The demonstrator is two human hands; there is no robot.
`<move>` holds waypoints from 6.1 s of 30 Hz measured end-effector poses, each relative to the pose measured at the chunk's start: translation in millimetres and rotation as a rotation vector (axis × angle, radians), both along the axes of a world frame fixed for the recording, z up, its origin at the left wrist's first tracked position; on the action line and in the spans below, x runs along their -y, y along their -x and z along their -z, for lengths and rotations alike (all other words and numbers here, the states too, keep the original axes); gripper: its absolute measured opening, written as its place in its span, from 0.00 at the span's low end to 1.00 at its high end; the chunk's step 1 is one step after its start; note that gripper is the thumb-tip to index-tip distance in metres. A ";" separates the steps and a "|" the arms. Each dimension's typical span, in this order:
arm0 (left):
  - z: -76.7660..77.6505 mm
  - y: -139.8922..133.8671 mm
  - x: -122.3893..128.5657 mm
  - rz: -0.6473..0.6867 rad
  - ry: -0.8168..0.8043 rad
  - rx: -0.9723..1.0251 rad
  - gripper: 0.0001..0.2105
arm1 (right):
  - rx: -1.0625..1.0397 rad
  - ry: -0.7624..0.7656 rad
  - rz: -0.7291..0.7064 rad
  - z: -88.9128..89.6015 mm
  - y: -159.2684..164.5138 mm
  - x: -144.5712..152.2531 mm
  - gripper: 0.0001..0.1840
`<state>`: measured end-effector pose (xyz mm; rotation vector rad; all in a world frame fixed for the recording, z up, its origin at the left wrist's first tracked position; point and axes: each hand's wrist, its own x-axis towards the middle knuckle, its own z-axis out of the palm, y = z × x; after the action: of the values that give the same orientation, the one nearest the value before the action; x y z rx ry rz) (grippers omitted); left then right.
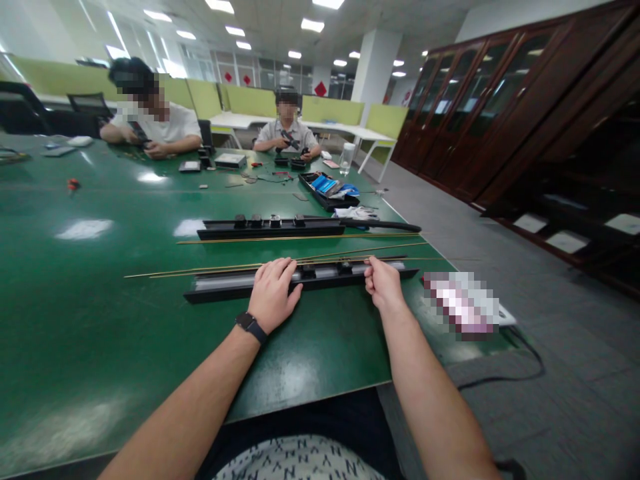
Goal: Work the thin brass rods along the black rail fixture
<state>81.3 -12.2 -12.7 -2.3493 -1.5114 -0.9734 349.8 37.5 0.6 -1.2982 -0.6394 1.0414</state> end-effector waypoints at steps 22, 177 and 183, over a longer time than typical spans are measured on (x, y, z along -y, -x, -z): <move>-4.0 -0.7 6.3 -0.006 0.013 0.015 0.19 | 0.059 0.039 0.022 -2.6 0.2 3.7 0.06; -1.5 1.8 4.3 0.031 0.003 0.026 0.22 | -0.024 0.056 -0.033 -2.5 -22.3 -0.2 0.11; -2.6 2.0 4.6 0.032 -0.003 0.022 0.21 | -0.014 0.013 -0.021 1.1 -24.8 -1.1 0.10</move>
<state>79.4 -16.8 -10.1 -2.3758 -1.4836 -1.0116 374.6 38.7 -0.5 -1.2971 -0.6381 1.0724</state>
